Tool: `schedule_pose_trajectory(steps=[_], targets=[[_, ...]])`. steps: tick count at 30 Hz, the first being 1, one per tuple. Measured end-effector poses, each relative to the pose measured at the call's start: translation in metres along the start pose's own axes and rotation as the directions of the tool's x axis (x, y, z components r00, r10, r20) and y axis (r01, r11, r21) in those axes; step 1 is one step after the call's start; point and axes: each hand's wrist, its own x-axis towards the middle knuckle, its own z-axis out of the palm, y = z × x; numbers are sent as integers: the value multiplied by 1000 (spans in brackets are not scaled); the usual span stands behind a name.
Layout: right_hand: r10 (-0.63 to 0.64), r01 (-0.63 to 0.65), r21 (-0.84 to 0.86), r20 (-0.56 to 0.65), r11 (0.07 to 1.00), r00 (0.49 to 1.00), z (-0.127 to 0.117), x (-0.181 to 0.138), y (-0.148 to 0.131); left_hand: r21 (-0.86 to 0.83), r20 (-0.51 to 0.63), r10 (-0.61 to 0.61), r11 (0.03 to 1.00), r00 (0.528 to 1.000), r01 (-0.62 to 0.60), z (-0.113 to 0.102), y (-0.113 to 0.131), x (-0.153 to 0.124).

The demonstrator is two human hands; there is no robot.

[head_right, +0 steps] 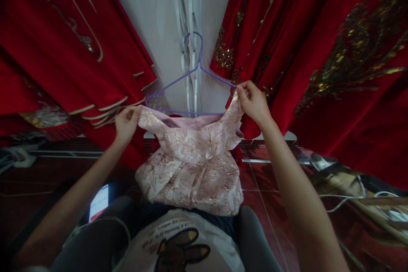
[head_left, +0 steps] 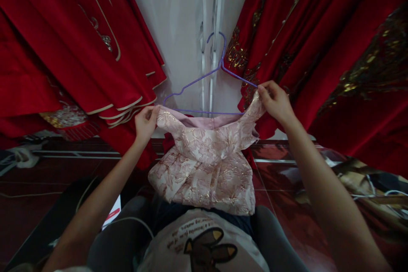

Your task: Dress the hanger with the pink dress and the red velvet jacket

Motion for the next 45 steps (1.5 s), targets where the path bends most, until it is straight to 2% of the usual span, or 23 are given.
schedule_pose_trajectory(steps=[4,6,10,17,19,22,25,29,32,38,45], targets=[[17,-17,6,-4,1000,1000,2,-1,1,-154,32,-221,962,975,223,-3,-17,2],[20,-20,14,-7,1000,1000,3,-1,2,-236,33,-281,931,959,280,0,-20,3],[7,-7,20,-11,1000,1000,2,-2,2,-321,-12,-220,925,975,205,4,-11,8],[-15,15,35,-14,999,1000,0,-2,1,-300,70,-99,947,993,115,24,37,37],[-7,7,31,-19,999,1000,-1,-2,1,-296,80,-98,948,992,118,28,43,39],[-3,4,30,-25,1000,1000,-1,-2,0,-365,50,-192,910,980,197,26,36,32],[3,-3,13,-24,1000,1000,-1,-2,3,-443,34,-323,843,946,304,15,17,17],[-12,13,17,-36,1000,999,1,-2,7,-456,6,-422,806,907,378,3,2,3],[-19,20,17,-35,1000,999,1,-3,6,-446,7,-422,810,907,380,-1,1,-1],[-17,15,-45,-45,999,999,-4,-7,-3,-382,-16,-317,879,948,287,-6,-1,-2],[12,-12,-5,-48,1000,999,-2,-11,-4,-321,-31,-351,890,936,324,-6,-14,2]])
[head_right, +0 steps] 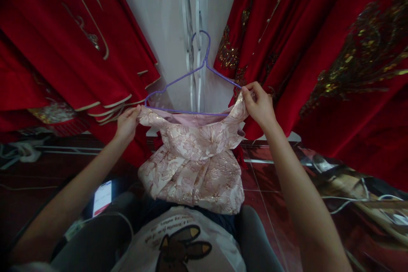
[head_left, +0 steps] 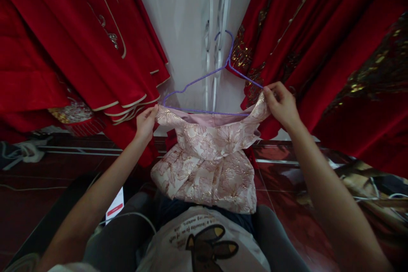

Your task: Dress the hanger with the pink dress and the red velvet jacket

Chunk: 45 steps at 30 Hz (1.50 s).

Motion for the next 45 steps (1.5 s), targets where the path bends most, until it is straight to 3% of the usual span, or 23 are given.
schedule_pose_trajectory(steps=[8,18,25,31,35,37,40,42,45], targets=[[-4,4,-25,-6,1000,1000,-5,0,-4,-19,56,164,986,985,-163,13,17,7],[-37,36,-16,-15,999,999,-2,0,1,5,22,107,994,994,-107,1,2,-5],[-62,62,26,-2,998,998,-4,1,1,102,28,202,974,979,-203,8,14,5],[-27,27,84,10,996,1000,-3,-1,0,163,240,349,905,906,-392,56,57,14],[-12,10,107,16,994,1000,-1,1,4,159,443,302,901,844,-405,73,75,6],[-6,3,120,21,993,1000,0,2,7,94,404,231,952,885,-292,65,66,4],[-1,-4,149,31,989,1000,4,2,9,30,314,57,997,948,-70,39,26,5],[-4,-4,172,42,985,999,7,2,10,267,371,-97,964,924,-6,18,-10,3],[-9,0,191,46,981,999,10,1,10,436,439,-198,900,877,-15,-9,-58,-7]])
